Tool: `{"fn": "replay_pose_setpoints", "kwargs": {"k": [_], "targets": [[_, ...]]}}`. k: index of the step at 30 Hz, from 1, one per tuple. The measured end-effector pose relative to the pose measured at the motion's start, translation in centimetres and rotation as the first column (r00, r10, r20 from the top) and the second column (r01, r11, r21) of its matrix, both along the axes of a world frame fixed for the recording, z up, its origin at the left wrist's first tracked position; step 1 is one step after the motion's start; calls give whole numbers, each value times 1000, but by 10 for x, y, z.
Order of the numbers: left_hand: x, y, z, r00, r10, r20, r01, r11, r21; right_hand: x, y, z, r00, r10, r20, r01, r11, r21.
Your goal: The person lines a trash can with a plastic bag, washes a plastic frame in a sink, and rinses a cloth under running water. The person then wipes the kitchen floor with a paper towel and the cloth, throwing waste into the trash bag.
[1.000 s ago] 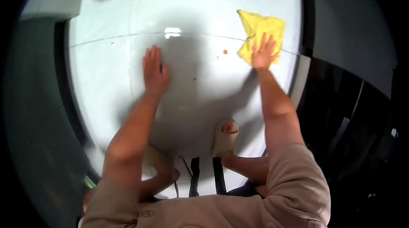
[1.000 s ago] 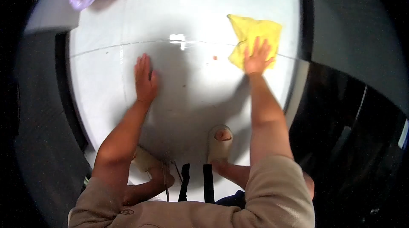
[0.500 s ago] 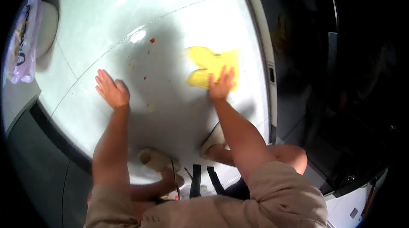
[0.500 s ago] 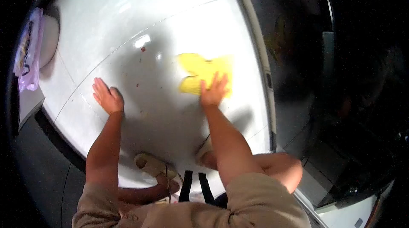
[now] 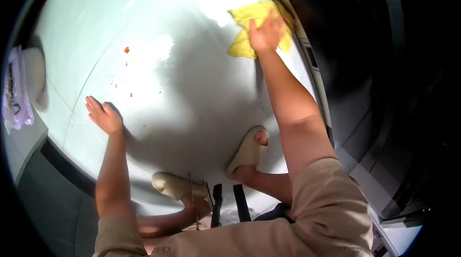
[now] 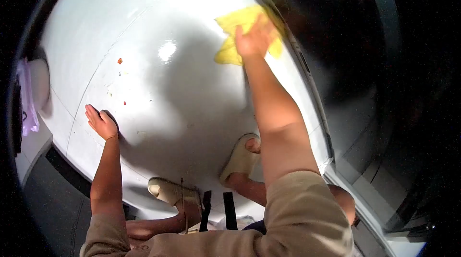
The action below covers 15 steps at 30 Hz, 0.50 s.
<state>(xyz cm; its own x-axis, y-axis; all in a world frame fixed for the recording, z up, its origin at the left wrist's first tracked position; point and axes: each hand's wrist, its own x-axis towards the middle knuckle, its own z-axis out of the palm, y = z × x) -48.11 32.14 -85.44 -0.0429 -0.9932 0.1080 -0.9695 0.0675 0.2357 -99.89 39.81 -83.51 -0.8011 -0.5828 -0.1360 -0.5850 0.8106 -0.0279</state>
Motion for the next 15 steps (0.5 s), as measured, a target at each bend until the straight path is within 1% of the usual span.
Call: {"fn": "replay_pose_setpoints", "kwargs": {"k": [1, 2, 3, 5, 6, 7, 8, 9, 10, 11, 12, 14, 15], "targets": [[1, -1, 2, 1000, 3, -5, -3, 1000, -2, -2, 2, -2, 984, 174, -34, -176, 981, -82], [4, -5, 0, 1000, 3, 5, -3, 1000, 5, -3, 5, -11, 939, 336, -69, -343, 927, -150], [8, -6, 1, 1000, -16, 0, 16, 1000, 18, -2, 13, -10, 920, 391, -23, -389, 906, -169], [20, -10, 7, 991, -57, -121, 67, 995, 80, -6, 32, 5, 858, 512, 39, -492, 842, -218], [24, -11, 10, 982, -54, -183, 76, 991, 114, -2, 51, 7, 891, 452, 42, -439, 882, -173], [24, -10, 23, 974, -66, -217, 99, 985, 142, 8, 81, 6, 918, 394, 44, -386, 914, -127], [25, -6, 25, 989, -51, -136, 67, 991, 119, 12, 96, 1, 962, 274, -5, -272, 953, -129], [28, -1, 21, 998, -32, -50, 37, 995, 97, 9, 98, -11, 981, 195, 25, -191, 976, -105], [30, 5, 16, 999, -14, 39, 11, 997, 80, 9, 85, -14, 990, 138, 27, -137, 990, -19], [32, 10, 10, 1000, -21, 20, 19, 996, 85, 10, 62, -18, 998, 55, 29, -55, 998, -2], [27, 17, 5, 998, -10, -56, 15, 995, 97, 9, 33, -10, 999, -36, 19, 36, 999, 4], [10, 19, 1, 1000, 4, -26, -3, 999, 44, 23, -44, -22, 987, 137, 90, -132, 990, -56], [9, 17, -10, 1000, -1, -26, 3, 999, 51, 44, -84, -43, 950, 312, 24, -305, 941, -146]]}}
